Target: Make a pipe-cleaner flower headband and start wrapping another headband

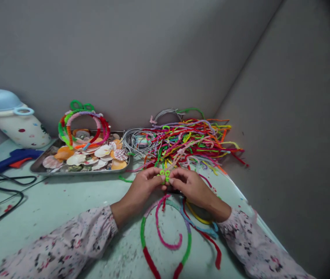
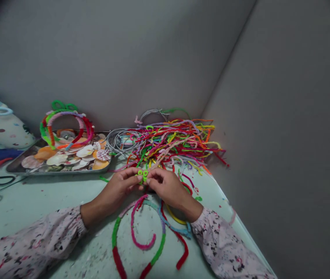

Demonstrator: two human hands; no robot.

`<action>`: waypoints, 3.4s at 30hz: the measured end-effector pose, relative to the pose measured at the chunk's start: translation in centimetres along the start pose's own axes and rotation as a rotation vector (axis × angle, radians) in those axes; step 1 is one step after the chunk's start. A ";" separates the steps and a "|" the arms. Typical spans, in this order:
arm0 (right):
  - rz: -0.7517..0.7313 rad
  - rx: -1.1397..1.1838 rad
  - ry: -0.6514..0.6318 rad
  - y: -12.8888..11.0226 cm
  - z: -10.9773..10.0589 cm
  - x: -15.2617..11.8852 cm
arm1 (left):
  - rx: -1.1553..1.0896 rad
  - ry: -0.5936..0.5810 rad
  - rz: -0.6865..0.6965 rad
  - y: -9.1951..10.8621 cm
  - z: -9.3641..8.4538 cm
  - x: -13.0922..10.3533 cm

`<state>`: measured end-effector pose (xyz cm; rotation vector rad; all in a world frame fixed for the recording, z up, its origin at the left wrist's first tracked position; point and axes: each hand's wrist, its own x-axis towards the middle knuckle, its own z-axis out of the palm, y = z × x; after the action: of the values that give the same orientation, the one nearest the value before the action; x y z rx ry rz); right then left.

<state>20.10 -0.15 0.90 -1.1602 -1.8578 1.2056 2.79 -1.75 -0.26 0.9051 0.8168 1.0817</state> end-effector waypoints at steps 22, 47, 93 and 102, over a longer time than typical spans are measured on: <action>-0.043 -0.167 0.046 -0.8 -0.7 -0.3 | 0.295 -0.048 0.011 0.7 -0.1 -0.1; -0.113 -0.742 -0.185 0.0 -3.1 -1.2 | 0.175 0.121 -0.015 0.5 -0.7 0.5; -0.342 -0.602 0.089 -1.1 0.2 -0.9 | 0.080 0.037 0.097 -0.8 -0.8 0.4; -0.338 -0.560 0.168 -0.9 -0.2 -0.7 | -0.005 0.015 0.072 -0.9 -0.7 0.8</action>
<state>20.26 -0.91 1.74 -1.1168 -2.2126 0.3949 2.68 -1.07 -1.43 0.9286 0.7985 1.1546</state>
